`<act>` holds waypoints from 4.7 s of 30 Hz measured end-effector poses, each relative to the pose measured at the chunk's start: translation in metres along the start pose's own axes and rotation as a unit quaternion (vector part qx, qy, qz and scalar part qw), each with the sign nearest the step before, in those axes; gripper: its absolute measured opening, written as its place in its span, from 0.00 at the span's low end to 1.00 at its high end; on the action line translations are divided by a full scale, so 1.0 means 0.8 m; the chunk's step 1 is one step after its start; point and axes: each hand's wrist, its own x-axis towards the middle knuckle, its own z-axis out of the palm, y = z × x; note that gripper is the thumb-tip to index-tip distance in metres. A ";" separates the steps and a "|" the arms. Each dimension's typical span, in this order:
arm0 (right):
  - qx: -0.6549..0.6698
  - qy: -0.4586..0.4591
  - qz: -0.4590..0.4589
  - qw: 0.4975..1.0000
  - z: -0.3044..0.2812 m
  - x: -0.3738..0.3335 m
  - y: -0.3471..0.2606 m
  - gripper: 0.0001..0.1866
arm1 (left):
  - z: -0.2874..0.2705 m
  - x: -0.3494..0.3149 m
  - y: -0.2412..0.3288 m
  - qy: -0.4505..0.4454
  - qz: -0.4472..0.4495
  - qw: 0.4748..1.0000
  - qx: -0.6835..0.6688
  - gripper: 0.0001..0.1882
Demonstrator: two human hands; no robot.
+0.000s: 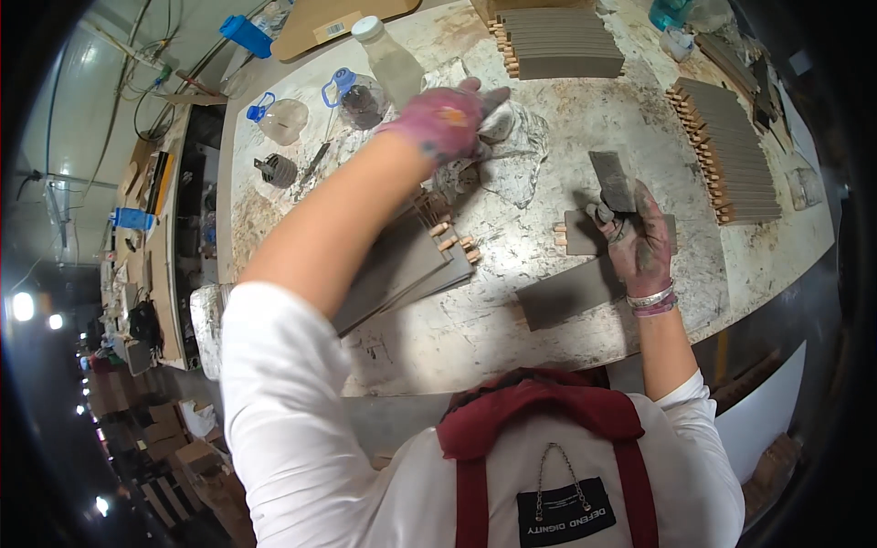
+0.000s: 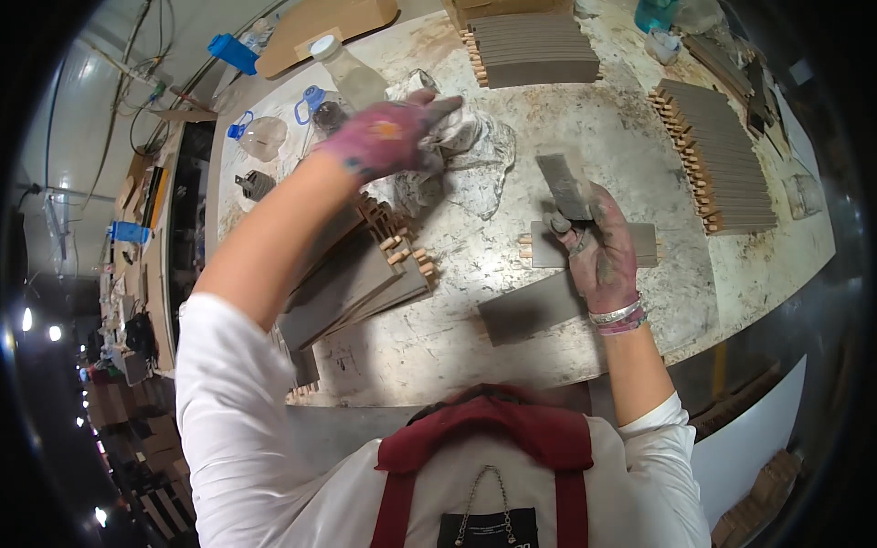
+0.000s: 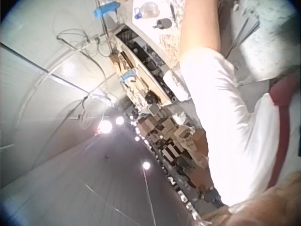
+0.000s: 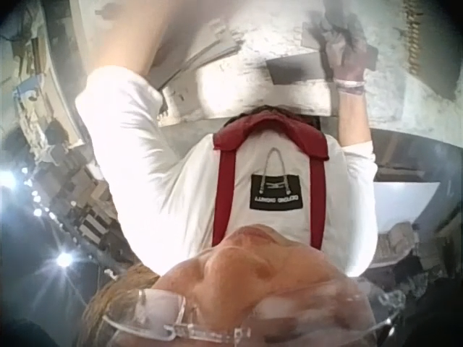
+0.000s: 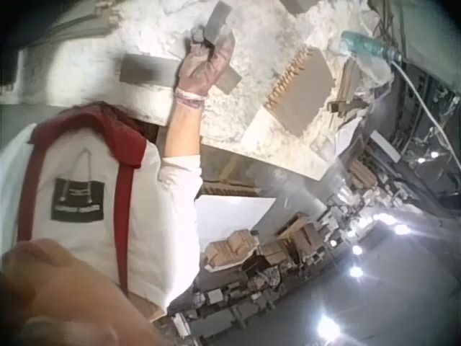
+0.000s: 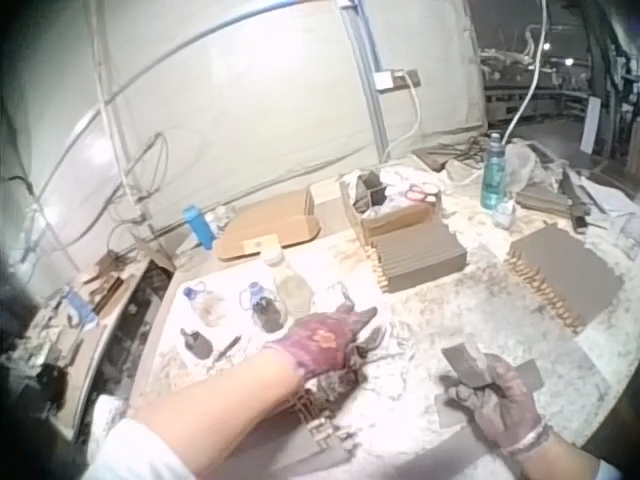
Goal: The person is using a small sanding block to polish wooden slats on a workbench. The person picks up a slat, rubs the block against its surface and edges multiple times, wipes the slat with a white cloth, and then places the polished slat into a stack with others.
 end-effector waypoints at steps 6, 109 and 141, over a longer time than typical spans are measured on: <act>-0.425 -0.010 -0.035 0.904 -0.061 0.046 -0.032 0.21 | 0.105 0.114 -0.010 -0.110 -0.023 0.987 0.119 0.23; -0.683 -0.588 0.204 0.383 0.349 0.146 0.205 0.46 | 0.205 -0.330 -0.004 0.398 -0.082 0.909 0.088 0.23; -0.534 -0.052 -0.203 0.819 0.015 0.144 -0.079 0.21 | 0.213 -0.318 0.142 0.267 0.054 0.916 -0.296 0.23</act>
